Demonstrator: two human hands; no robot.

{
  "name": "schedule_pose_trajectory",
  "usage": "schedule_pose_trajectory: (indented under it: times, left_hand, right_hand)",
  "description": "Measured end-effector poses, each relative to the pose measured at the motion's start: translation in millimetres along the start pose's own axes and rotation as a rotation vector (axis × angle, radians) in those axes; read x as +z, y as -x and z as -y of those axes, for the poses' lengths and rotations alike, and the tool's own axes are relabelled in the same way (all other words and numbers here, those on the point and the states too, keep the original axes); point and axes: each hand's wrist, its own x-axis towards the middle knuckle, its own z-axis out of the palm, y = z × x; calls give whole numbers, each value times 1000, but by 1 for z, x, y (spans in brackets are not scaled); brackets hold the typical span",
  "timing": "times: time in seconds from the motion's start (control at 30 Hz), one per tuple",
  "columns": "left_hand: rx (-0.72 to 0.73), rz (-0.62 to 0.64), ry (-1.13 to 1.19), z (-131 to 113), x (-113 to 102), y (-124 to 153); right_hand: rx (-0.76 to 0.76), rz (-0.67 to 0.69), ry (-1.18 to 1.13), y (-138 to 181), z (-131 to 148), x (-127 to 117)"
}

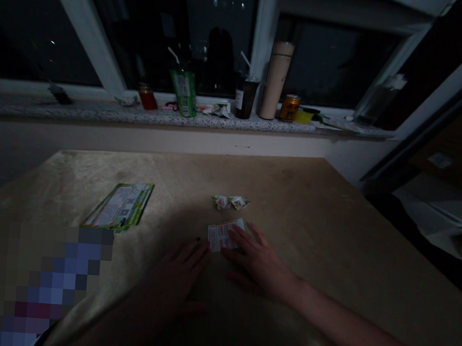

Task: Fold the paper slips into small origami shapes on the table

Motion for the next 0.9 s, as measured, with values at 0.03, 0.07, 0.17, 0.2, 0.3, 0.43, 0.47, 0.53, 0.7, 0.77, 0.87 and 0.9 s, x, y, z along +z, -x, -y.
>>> schedule_pose_trajectory:
  times: [0.03, 0.07, 0.17, 0.2, 0.3, 0.43, 0.47, 0.53, 0.7, 0.77, 0.87, 0.9]
  left_hand:
    - [-12, 21, -9, 0, -3, 0]
    - [-24, 42, -16, 0, -6, 0]
    - [-49, 80, -23, -5, -11, 0]
    - [-51, 80, -19, -6, -11, 0]
    - [-63, 53, -6, -9, -8, -1]
    - [-81, -35, -18, -3, 6, -3]
    - [-72, -65, -24, -1, 9, -4]
    - [-43, -111, -39, 2, 16, -5]
    - [-48, -178, -62, 2, 17, -9]
    - [-29, -173, -43, 1, 13, -11]
    - [-14, -161, 6, -1, 10, -11]
    - [-12, -152, 20, -1, 10, -11]
  right_hand:
    - [-7, -11, -4, 0, 0, 0]
    - [-15, -14, -9, -1, 0, -1]
    - [-30, 4, -47, 1, -2, 0]
    - [-27, 17, -66, 1, -3, 1]
    - [-13, 63, -130, 3, -7, 3]
    - [-12, 93, -168, -2, -11, 2]
    - [-15, 96, -168, -4, -12, 2]
    - [-20, 99, -156, -8, -12, 2]
    - [-25, 72, -112, -10, -12, 4]
    - [-27, 65, -113, -10, -12, 6]
    - [-14, 59, -126, -8, -12, 7]
    - [-9, 58, -130, -8, -11, 8]
